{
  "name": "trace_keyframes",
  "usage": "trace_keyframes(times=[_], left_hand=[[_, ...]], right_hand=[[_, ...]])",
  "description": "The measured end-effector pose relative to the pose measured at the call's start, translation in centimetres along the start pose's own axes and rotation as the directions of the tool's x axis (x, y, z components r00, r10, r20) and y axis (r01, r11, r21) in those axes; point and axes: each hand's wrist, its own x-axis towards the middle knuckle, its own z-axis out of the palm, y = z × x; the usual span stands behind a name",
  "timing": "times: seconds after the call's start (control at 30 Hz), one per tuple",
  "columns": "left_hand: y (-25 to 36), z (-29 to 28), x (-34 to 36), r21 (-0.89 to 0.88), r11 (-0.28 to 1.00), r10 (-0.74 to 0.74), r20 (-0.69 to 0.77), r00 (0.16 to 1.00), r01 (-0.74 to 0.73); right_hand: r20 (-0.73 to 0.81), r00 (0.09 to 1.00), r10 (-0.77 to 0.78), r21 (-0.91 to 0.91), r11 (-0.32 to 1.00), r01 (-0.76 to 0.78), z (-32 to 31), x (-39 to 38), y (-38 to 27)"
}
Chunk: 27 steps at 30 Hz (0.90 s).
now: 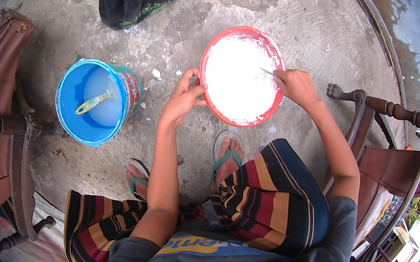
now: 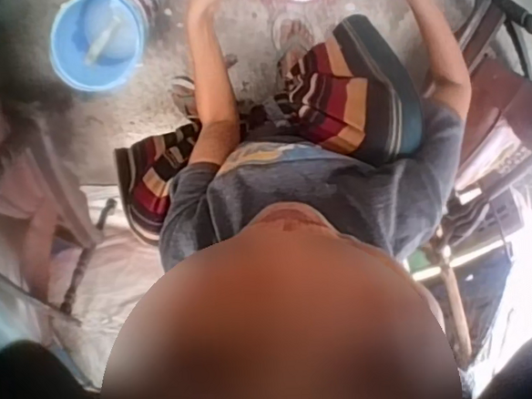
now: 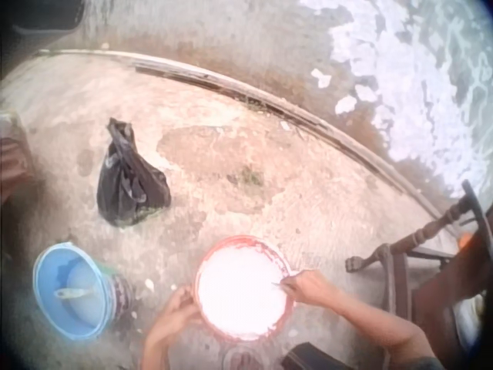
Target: The person mixes a white substance in a red bowl using a small tool, then scoops the mixture onto a trowel and applies it to a cracked wall surface.
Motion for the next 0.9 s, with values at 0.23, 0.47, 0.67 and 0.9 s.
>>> trace_keyframes(times=[0.23,0.47,0.67,0.9], left_hand=[[0.9,0.7,-0.1,-0.037,0.999,0.011,-0.01,1.0,-0.011],[-0.8,-1.3,0.9,0.013,1.0,-0.005,-0.023,1.0,0.006],[-2.4,-2.7,1.1,0.002,0.998,-0.068,-0.007,0.998,0.068],[-2.2,-3.7,1.0,0.023,0.996,-0.082,0.055,0.995,0.08]], right_hand=[[0.249,0.967,0.064,0.692,0.687,-0.223,2.5,-2.7,-2.2],[0.078,0.989,0.127,0.638,0.756,-0.148,3.2,-0.5,-3.0],[-0.189,0.961,0.202,0.268,0.952,-0.147,2.7,0.2,-3.7],[-0.125,0.992,0.004,0.549,0.833,0.066,3.7,-0.4,-9.9]])
